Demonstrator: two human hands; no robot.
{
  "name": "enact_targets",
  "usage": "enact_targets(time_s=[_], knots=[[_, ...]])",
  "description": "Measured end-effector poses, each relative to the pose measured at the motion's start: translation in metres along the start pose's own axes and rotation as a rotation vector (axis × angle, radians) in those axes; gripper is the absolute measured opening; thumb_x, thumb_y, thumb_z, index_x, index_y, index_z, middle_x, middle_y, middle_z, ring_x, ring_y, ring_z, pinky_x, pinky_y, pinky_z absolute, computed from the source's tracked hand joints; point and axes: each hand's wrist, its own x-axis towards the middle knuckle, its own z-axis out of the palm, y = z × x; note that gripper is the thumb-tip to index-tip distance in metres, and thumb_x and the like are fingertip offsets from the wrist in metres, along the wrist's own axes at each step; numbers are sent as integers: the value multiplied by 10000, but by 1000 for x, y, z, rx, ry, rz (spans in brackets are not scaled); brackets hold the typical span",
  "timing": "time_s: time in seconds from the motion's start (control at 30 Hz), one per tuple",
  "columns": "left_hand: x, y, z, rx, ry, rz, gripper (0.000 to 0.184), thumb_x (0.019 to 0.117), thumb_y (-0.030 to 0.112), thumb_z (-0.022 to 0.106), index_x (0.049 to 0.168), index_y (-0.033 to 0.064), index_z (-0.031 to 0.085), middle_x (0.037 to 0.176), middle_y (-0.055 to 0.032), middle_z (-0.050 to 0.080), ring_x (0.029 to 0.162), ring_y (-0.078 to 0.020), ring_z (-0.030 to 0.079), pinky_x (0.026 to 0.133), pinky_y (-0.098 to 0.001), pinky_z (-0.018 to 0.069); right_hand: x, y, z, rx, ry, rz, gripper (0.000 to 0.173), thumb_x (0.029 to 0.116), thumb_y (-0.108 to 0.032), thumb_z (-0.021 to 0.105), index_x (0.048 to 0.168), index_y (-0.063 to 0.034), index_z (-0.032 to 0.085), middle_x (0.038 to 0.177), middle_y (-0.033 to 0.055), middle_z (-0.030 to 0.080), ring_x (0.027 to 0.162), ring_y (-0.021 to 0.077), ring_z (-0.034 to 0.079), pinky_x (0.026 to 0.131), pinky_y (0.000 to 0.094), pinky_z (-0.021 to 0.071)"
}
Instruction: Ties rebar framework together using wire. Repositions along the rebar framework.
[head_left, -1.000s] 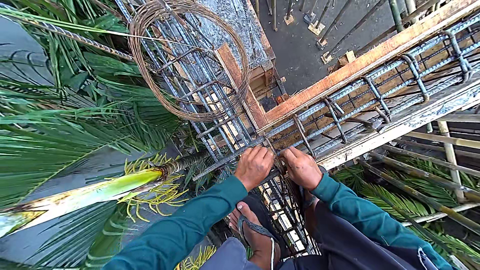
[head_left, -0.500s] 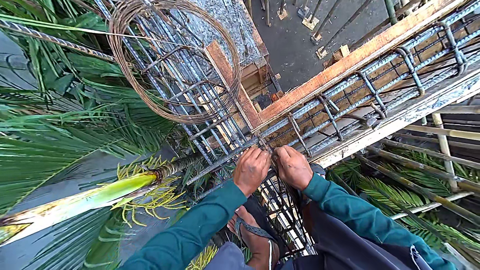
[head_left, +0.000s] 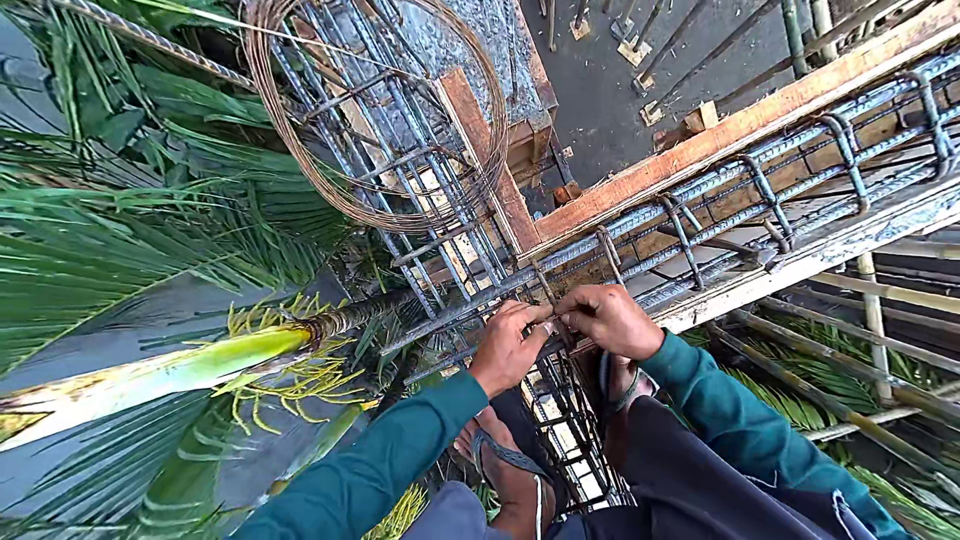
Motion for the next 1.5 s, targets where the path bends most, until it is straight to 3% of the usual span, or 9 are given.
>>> enact_targets(time_s=[0.13,0.2,0.3,0.4,0.6,0.73,0.87,1.17,1.5], knots=[[2,7,-4,37,-26,16,207,992,166,645,1110,56,775,1085,-74,734,1116,-179,642,996,-392,504,13,-11,-12,-27,-142,108,339,914,-46,744,1228,-71,619,844,55,723,725,182,710,725,428,615],[4,10,-6,50,-40,16,202,991,165,646,1097,56,778,1071,-77,732,1107,-183,644,990,-396,503,18,-15,-15,-151,-147,98,396,897,-95,792,1252,-68,617,859,73,705,742,219,699,737,468,609],[6,14,-8,76,-67,2,205,996,176,644,1097,60,779,1080,-81,733,1124,-196,645,1003,-424,496,20,-14,-17,-295,-103,28,370,867,-169,838,1180,-57,674,950,105,688,767,243,672,726,480,595],[9,16,-8,93,-63,31,163,980,159,663,1013,56,785,1006,-74,730,1064,-191,652,953,-413,509,19,-10,-14,-400,-96,-107,253,902,-189,796,1103,-60,711,1015,119,700,831,262,708,735,490,608],[16,7,-8,135,-22,168,123,946,132,701,898,54,783,907,-57,734,993,-185,666,901,-381,521,16,4,-6,-347,-55,-341,101,936,-93,706,1021,-61,749,945,89,694,816,212,706,696,408,610],[16,1,-4,176,31,249,130,947,118,678,901,51,779,908,-66,727,981,-198,668,892,-378,529,13,11,-1,-290,24,-374,71,923,-84,692,914,-43,749,870,73,701,767,176,694,683,359,601],[15,1,-2,140,65,209,133,959,122,668,925,55,778,929,-56,726,985,-181,663,893,-371,525,14,11,-2,-276,22,-354,75,913,-91,699,873,-50,748,855,56,700,765,151,686,692,332,595],[13,6,5,85,116,90,119,961,98,659,933,50,764,940,-73,715,982,-195,656,886,-395,523,19,3,-12,-300,-116,-258,43,921,-66,712,948,-60,745,936,65,706,830,179,696,762,394,603],[7,10,5,-31,55,-15,129,970,105,640,975,47,755,996,-61,713,1026,-159,647,924,-374,515,14,9,-6,-326,-24,-315,113,934,-84,685,1019,-63,756,959,75,712,829,191,709,728,393,613]])
